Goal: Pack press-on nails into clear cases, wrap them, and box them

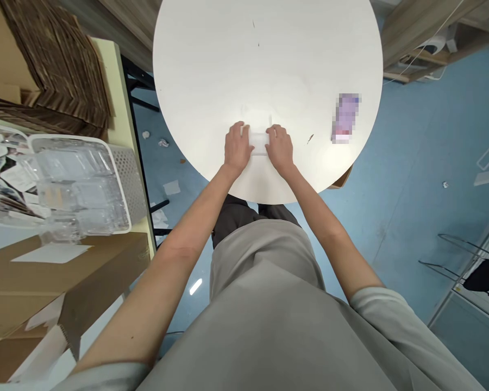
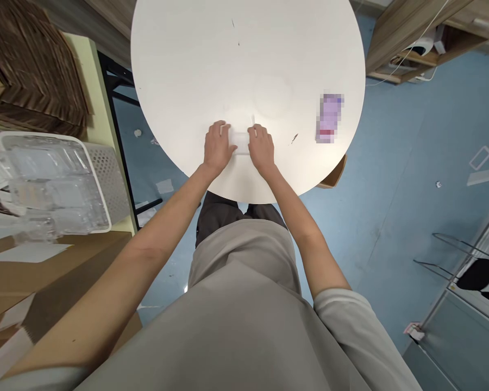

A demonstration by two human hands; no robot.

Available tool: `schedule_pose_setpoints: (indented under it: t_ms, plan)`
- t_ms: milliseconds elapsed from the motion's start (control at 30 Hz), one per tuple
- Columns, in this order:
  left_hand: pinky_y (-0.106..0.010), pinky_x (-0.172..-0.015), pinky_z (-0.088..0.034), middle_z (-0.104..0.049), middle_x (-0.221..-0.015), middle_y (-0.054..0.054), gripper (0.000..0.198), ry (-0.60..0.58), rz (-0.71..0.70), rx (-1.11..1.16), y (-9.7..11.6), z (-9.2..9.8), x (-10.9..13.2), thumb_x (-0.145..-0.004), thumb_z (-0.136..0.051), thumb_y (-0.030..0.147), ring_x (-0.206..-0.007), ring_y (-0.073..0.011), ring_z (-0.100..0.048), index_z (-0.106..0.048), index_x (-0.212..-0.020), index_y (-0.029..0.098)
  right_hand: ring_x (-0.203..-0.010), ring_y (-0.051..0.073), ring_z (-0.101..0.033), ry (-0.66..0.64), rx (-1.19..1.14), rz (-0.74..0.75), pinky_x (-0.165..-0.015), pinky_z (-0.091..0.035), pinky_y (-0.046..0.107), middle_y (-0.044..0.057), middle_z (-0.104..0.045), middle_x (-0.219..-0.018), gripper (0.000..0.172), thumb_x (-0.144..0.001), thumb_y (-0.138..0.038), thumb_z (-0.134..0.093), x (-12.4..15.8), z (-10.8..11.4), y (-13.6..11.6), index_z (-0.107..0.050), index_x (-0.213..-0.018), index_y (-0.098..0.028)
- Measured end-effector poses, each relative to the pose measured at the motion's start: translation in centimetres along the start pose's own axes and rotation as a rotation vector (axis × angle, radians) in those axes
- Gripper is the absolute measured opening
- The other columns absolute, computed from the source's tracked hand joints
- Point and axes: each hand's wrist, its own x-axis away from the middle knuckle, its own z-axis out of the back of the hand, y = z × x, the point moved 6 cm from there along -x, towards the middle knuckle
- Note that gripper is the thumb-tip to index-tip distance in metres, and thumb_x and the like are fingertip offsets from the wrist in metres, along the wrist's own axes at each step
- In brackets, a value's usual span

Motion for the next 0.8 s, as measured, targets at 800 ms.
schedule_pose_setpoints:
  t_ms: [800]
  plan:
    - [-0.054,-0.124,-0.055,-0.079,-0.148,-0.013,0.044,-0.279,-0.025,0.084,1.1,1.2,4.7,-0.104,-0.061,0.036,-0.139,-0.0371,-0.071,-0.075,-0.144,0.023,-0.153,0.038,-0.066,-0.256,-0.050,0.193,-0.130,-0.053,0.060,0.019,-0.070,-0.164,0.062,-0.124,-0.056,-0.036,5.7,0.2,0.4,-0.067,-0.161,-0.017]
